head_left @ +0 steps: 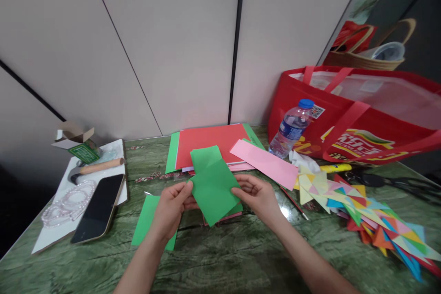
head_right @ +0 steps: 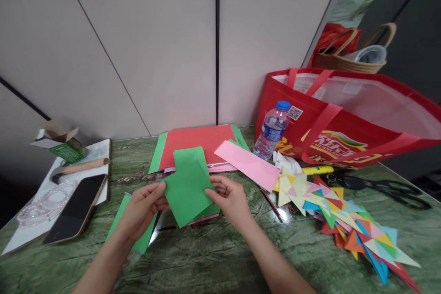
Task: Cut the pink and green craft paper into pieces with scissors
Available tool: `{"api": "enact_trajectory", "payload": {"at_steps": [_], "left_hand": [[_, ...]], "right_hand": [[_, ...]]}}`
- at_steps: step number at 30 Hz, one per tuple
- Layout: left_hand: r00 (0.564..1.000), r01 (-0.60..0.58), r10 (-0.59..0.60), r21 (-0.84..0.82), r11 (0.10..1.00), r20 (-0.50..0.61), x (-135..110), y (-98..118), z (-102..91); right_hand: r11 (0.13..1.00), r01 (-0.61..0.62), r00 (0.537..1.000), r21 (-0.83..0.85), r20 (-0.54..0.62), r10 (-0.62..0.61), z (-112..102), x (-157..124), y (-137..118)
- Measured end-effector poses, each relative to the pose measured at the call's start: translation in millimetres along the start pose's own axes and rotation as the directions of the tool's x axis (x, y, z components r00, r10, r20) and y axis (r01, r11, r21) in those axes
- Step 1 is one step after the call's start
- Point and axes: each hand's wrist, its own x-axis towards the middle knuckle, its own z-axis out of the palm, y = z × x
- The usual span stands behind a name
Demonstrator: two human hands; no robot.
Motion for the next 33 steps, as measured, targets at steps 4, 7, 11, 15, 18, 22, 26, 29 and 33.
{"api": "enact_trajectory", "payload": {"at_steps": [4, 7, 11, 15, 18, 22, 26, 29, 33], "left_hand": [[0.999, -0.017, 0.016, -0.039, 0.999, -0.029, -0.9, 2.2, 0.2], [0.997, -0.029, 0.026, -0.047, 0.998, -0.07, -0.6, 3.3, 0.0], [0.995, -0.028, 0.024, -0.037, 0.999, -0.099, 0.4, 2.7, -0.1], [0.995, -0.053, 0.049, -0.05, 0.997, -0.091, 1.2, 1.1, -0.9], [0.994, -0.067, 0.062, -0.049, 0.997, -0.085, 1.1, 0.7, -1.6], [0.993, -0.079, 0.076, -0.036, 0.996, -0.086, 1.5, 0.4, -1.6], [0.988, -0.095, 0.089, -0.038, 0.995, -0.128, 3.8, -1.6, -1.6], [0.981, -0.116, 0.107, -0.047, 0.992, -0.162, 4.4, -2.9, -1.3], [0.974, -0.133, 0.122, -0.044, 0.99, -0.19, 3.0, -2.6, -0.5]], "right_hand": [[1.0, -0.009, 1.0, 0.008, -0.011, 0.009, 0.9, -0.5, -1.6], [0.999, -0.042, 0.999, 0.019, -0.021, 0.043, 1.8, -1.3, -3.8], [0.998, -0.055, 0.998, 0.037, -0.033, 0.056, 2.5, -2.1, -6.7], [0.999, -0.04, 0.998, 0.029, -0.043, 0.041, 2.5, -2.2, -8.1], [0.999, -0.024, 0.999, 0.024, -0.047, 0.025, 2.3, -2.4, -8.9], [1.0, -0.01, 0.998, 0.018, -0.062, 0.011, 2.4, -3.4, -9.9], [1.0, 0.008, 0.998, -0.003, -0.061, -0.009, 2.9, -4.4, -10.0], [1.0, 0.014, 0.998, -0.015, -0.067, -0.015, 3.1, -4.4, -9.2], [1.0, 0.004, 0.999, -0.015, -0.049, -0.005, 2.7, -3.7, -8.0]]}}
